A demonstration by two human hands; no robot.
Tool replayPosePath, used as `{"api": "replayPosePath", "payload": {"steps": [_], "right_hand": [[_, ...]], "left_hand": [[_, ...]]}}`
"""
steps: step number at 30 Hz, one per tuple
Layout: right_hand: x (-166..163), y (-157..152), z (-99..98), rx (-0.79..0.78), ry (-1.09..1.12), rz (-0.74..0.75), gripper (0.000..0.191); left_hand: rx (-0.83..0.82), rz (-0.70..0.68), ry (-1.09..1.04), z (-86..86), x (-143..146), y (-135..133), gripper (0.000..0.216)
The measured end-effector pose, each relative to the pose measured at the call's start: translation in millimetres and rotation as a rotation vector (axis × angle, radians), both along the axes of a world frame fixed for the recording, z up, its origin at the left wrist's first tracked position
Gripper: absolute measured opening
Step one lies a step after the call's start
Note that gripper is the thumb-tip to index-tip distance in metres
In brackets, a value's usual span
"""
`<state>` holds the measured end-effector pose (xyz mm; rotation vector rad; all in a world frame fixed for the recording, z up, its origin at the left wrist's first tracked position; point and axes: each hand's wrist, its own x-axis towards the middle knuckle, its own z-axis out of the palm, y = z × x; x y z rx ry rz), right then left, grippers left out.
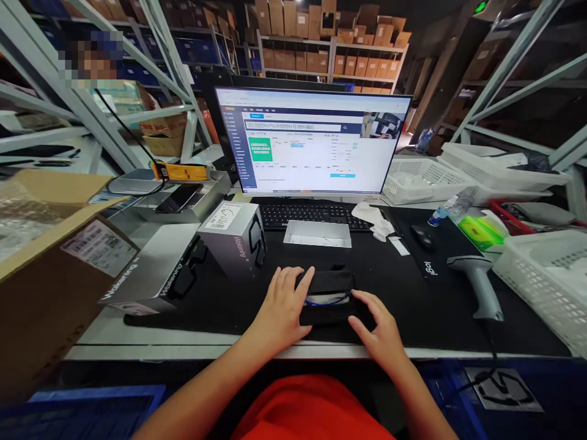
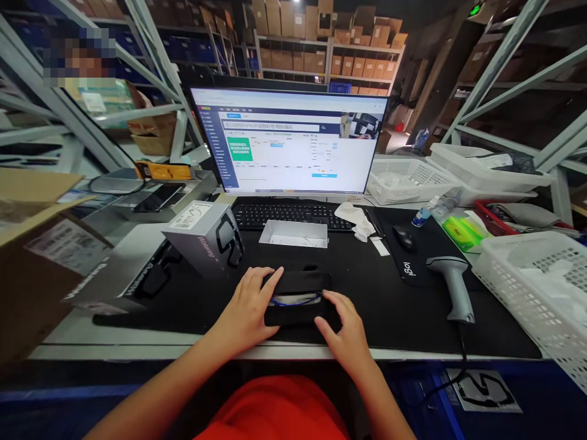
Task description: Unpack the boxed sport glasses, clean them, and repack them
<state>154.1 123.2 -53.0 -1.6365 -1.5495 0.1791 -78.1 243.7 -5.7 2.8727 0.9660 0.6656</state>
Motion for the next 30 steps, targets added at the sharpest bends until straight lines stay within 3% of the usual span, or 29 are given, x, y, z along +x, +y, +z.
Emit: {"api": "replayPosePath", "payload": {"steps": [5,8,10,12,15,19,22,24,30], "right_hand": [[-9,12,11.0,-0.093,-0.142,0.157,0.046],[-11,15,19.8,-0.152,-0.196,0.123,0.05],[-6,12,20.7,-0.139,-0.147,0.098,0.049],[5,7,18.2,-0.084,-0.005,0.091,0.035],[24,1,11.9,-0.014,0.141,-0.03,0.025],[24,10,7.3,-0.14,-0.162,-0.003,0.044],[12,22,9.6,-0.228,-0.344,-0.015,0.024],[8,28,12.6,-0.235,-0.377,-0.04,0.021],[25,29,12.8,-0.31,-0.107,-0.025,0.023]], "left_hand": [[-0.039,-0.009,-0.036,-2.2,2,3,0.089],[-0.097,-0.035,-0.078,-0.4,4,6,0.079],[-0.166,-0.035,-0.121,2.2,3,9,0.072],[-0.233,-0.023,-0.163,5.5,1,11,0.07],[-0.299,-0.044,-0.196,10.7,-4,15,0.071],[-0.372,-0.109,-0.194,16.5,-7,22,0.071],[-0.391,-0.114,-0.196,18.0,-7,27,0.071],[-0.397,-0.115,-0.195,17.1,-7,29,0.072],[-0.415,-0.112,-0.221,12.7,-11,33,0.074]]}}
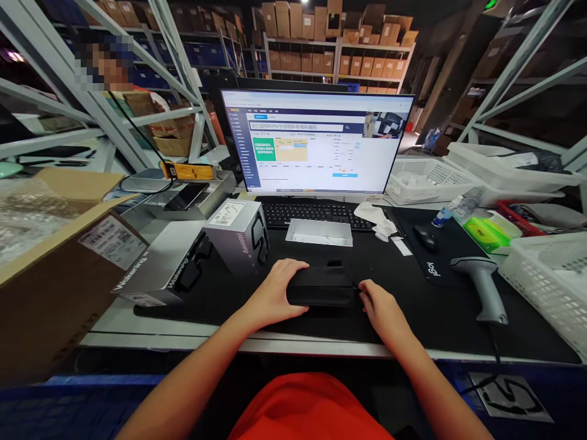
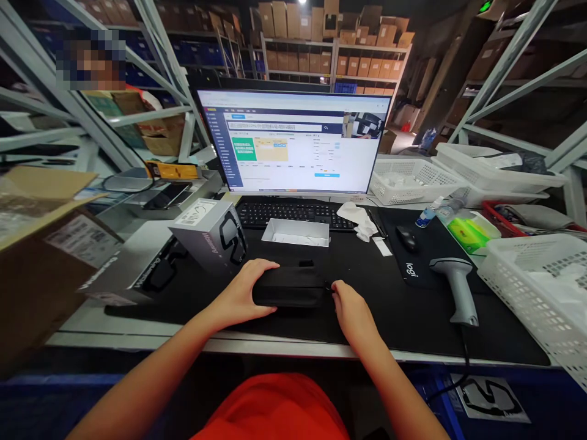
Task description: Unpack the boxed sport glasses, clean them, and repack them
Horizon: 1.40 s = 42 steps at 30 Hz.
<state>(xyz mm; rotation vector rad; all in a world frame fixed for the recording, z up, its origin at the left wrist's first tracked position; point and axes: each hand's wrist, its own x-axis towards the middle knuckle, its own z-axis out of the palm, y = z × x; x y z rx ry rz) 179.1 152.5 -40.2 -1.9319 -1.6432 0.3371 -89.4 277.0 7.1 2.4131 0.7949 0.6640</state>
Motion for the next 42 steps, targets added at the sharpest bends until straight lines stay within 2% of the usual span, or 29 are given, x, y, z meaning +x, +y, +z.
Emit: {"api": "replayPosePath", "payload": {"steps": [4,7,10,15,17,20,23,25,28,30,32,34,36,38,42], "right_hand": [[14,-4,-2.5,-0.09,0.067,0.074,0.026],[24,-10,8.3,-0.162,-0.015,0.162,0.02],[33,-12,37.2,-0.181,-0.054,0.27,0.027],[31,7,100.1,-0.293,0.161,0.481,0.036],[20,23,117.6,-0.303,0.208,0.564,0.038],[-5,46,132.3,-0.279,0.274,0.69,0.039],[-38,60,136.4,-0.292,0.29,0.79,0.036],[-60,61,134.3,-0.293,0.217,0.828,0.031],[-77,55,125.8,-0.222,0.085,0.77,0.027],[-73,52,118.2,-0.192,0.101,0.687,0.027],[-57,49,111.3,-0.196,0.251,0.569,0.031],[-36,45,107.0,-0.196,0.436,0.451,0.037],[-18,40,105.8,-0.239,0.569,0.423,0.044],[-8,34,106.0,-0.3,0.614,0.455,0.049],[-10,28,105.5,-0.326,0.601,0.469,0.052]], "left_hand": [[0.017,-0.012,0.008,0.2,2,-2,0.076],[0.045,-0.013,0.068,0.6,4,-5,0.08],[0.09,-0.009,0.134,2.2,5,-7,0.081],[0.159,-0.054,0.253,11.3,5,-7,0.083],[0.182,-0.052,0.289,17.2,5,-6,0.085],[0.195,-0.044,0.334,26.6,4,-1,0.083],[0.228,-0.073,0.381,34.2,4,2,0.075],[0.269,-0.109,0.426,37.6,7,1,0.07],[0.3,-0.165,0.508,41.0,15,-2,0.07],[0.296,-0.182,0.567,42.3,20,-3,0.074],[0.28,-0.165,0.602,42.4,24,-2,0.089],[0.254,-0.144,0.546,40.4,24,1,0.111],[0.231,-0.153,0.405,35.6,25,1,0.123],[0.242,-0.169,0.266,28.1,27,-5,0.113],[0.336,-0.073,0.035,10.5,43,-34,0.055]]}}
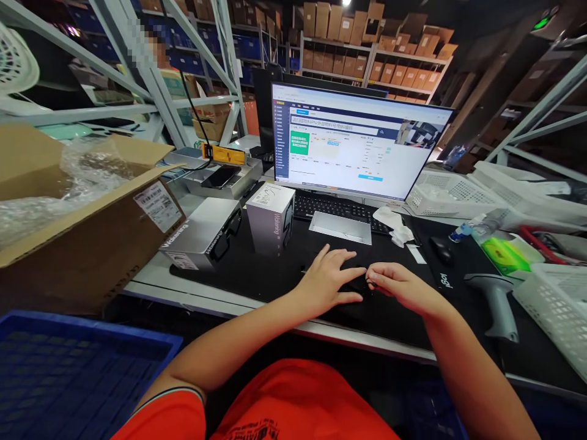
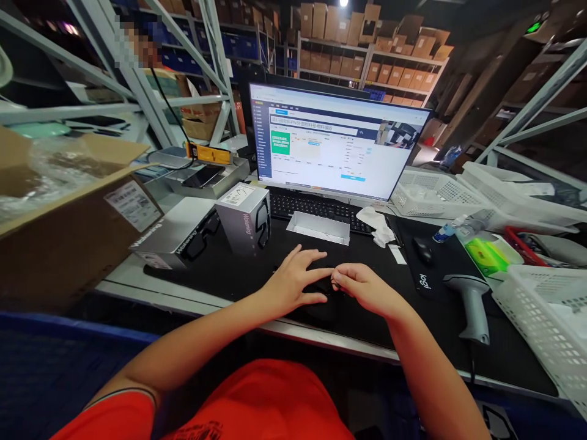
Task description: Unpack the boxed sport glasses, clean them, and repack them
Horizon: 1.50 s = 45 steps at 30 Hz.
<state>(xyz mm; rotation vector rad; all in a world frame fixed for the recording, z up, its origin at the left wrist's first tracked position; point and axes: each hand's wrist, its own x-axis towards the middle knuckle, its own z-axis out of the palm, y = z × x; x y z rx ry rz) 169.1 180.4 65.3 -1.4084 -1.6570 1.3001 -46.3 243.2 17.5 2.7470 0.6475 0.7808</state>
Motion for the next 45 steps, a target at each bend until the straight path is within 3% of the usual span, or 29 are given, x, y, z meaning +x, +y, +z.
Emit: {"api": "replayPosePath", "payload": {"steps": [3,7,11,14,17,26,29,32,36,40,45], "right_hand": [[-8,1,-1.9,-0.013,0.038,-0.048,0.05],[-13,-1,-10.7,0.022,0.128,-0.142,0.051],[-9,-11,-35.4,0.245,0.177,-0.281,0.044],[-6,-22,-58.6,0.525,0.046,-0.421,0.028],[-6,-33,-74.1,0.715,-0.097,-0.467,0.024],[-33,-42,-74.7,0.959,-0.45,-0.526,0.011],[-39,-40,-73.7,1.047,-0.534,-0.508,0.012],[-35,-40,-72.4,1.038,-0.54,-0.477,0.011],[-22,-49,-77.0,0.95,-0.5,-0.509,0.011],[-10,-64,-91.9,0.888,-0.468,-0.534,0.01],[-2,-77,-104.7,0.796,-0.42,-0.511,0.008]], "left_hand": [[0.056,0.135,-0.183,-8.8,14,-22,0.024],[0.151,0.223,-0.221,-11.3,26,-32,0.02],[0.086,0.197,-0.303,-9.5,28,-28,0.018],[-0.042,0.16,-0.355,-7.4,27,-25,0.016],[-0.151,0.077,-0.372,-5.2,26,-24,0.014],[-0.212,-0.09,-0.404,-4.2,24,-19,0.016],[-0.211,-0.081,-0.379,-1.7,24,-21,0.016],[-0.15,0.036,-0.367,-0.5,20,-21,0.015],[-0.129,0.301,-0.423,-8.8,-5,-2,0.017],[-0.389,0.493,-0.531,-31.4,-36,20,0.023],[-0.652,0.571,-0.573,-59.3,-50,17,0.026]]}}
